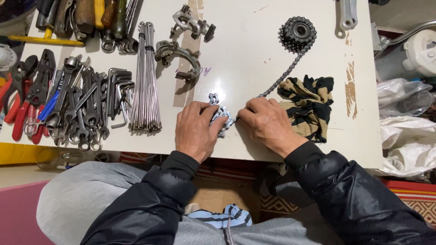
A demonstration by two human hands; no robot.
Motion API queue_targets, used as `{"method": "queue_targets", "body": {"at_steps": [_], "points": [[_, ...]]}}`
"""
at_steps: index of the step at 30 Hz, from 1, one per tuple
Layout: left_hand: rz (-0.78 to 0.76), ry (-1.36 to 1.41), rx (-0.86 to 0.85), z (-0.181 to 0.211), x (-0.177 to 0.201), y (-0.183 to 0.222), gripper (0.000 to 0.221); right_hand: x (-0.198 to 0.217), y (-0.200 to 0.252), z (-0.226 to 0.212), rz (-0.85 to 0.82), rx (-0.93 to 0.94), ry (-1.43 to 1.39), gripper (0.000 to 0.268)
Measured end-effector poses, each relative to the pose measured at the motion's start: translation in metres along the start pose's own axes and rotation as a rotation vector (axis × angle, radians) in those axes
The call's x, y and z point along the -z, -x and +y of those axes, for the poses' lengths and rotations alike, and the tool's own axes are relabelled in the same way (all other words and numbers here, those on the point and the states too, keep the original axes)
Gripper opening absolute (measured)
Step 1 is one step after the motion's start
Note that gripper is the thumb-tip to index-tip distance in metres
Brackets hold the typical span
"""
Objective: Cleaning a bicycle chain by wiping it with a cloth on a workbench.
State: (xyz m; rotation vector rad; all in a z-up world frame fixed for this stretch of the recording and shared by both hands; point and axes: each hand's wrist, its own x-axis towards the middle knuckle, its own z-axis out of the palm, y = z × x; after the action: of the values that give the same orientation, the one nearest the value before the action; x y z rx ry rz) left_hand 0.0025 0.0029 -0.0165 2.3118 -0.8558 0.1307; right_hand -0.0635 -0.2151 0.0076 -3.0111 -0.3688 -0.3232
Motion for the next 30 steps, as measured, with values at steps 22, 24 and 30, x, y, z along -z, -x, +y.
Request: {"method": "queue_targets", "body": {"at_steps": [22, 24, 30], "points": [[-0.075, -0.079, 0.011, 0.023, 0.009, -0.028, 0.067, 0.001, 0.022, 0.037, 0.009, -0.188, 0.135, 0.003], [0.014, -0.119, -0.022, 0.019, -0.002, -0.032, 0.054, -0.001, 0.024, 0.036, -0.037, -0.14, 0.047, 0.008], [0.056, -0.147, -0.011, 0.011, -0.016, -0.046, 0.036, -0.025, 0.03, 0.021, 0.002, -0.089, -0.117, 0.008]]}}
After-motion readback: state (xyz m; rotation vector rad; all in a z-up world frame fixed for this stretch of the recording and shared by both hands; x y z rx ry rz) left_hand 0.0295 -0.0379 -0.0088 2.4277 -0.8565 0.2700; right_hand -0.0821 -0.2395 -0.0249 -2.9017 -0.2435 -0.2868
